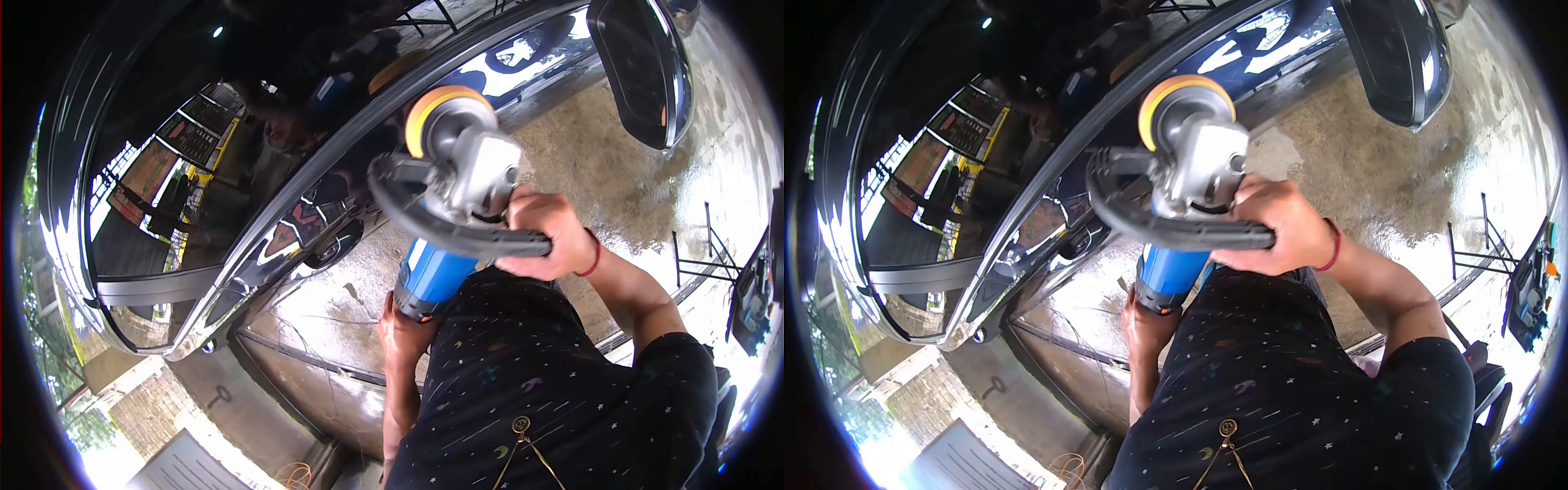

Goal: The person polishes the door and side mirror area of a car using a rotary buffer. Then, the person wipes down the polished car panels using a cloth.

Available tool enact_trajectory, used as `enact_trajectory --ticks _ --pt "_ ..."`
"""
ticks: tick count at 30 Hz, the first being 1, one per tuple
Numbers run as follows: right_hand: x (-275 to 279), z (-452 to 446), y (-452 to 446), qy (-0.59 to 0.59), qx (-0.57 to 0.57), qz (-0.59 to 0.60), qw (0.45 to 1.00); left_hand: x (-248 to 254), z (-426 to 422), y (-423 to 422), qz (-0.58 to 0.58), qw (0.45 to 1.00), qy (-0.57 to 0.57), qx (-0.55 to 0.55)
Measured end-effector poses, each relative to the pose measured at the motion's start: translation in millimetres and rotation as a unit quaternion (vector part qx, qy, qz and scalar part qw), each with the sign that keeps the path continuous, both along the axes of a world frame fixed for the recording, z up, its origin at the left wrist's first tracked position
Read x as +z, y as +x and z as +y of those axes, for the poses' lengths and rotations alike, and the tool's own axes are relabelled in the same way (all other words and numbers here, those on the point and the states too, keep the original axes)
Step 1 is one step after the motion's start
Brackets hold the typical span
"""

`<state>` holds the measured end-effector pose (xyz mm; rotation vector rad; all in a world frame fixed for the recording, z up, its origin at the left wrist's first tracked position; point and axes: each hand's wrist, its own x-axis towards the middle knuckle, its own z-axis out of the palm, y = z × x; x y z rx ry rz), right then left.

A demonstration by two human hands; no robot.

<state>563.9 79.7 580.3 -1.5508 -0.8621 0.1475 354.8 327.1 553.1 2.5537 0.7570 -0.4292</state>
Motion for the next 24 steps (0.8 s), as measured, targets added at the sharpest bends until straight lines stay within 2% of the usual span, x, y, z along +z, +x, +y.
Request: enact_trajectory --ticks 5,10,16,21,24 --pt "-3 -17 6 -0.021 -0.025 0.008 0.999 5 -6 21 0.017 0.999 -0.015 -0.030" --pt "6 8 -10 -0.021 0.007 0.013 1.000 -19 4 -19 -0.029 0.999 -0.016 -0.020" --pt "10 70 -36 -0.047 0.083 -0.058 0.994 -15 19 -73 -0.053 0.994 -0.063 0.073" --pt "22 126 -55 -0.049 0.153 -0.059 0.985 -33 37 -120 -0.092 0.982 -0.120 0.117" --pt "31 166 -65 -0.065 0.182 -0.087 0.977 -43 47 -145 -0.136 0.956 -0.172 0.197"
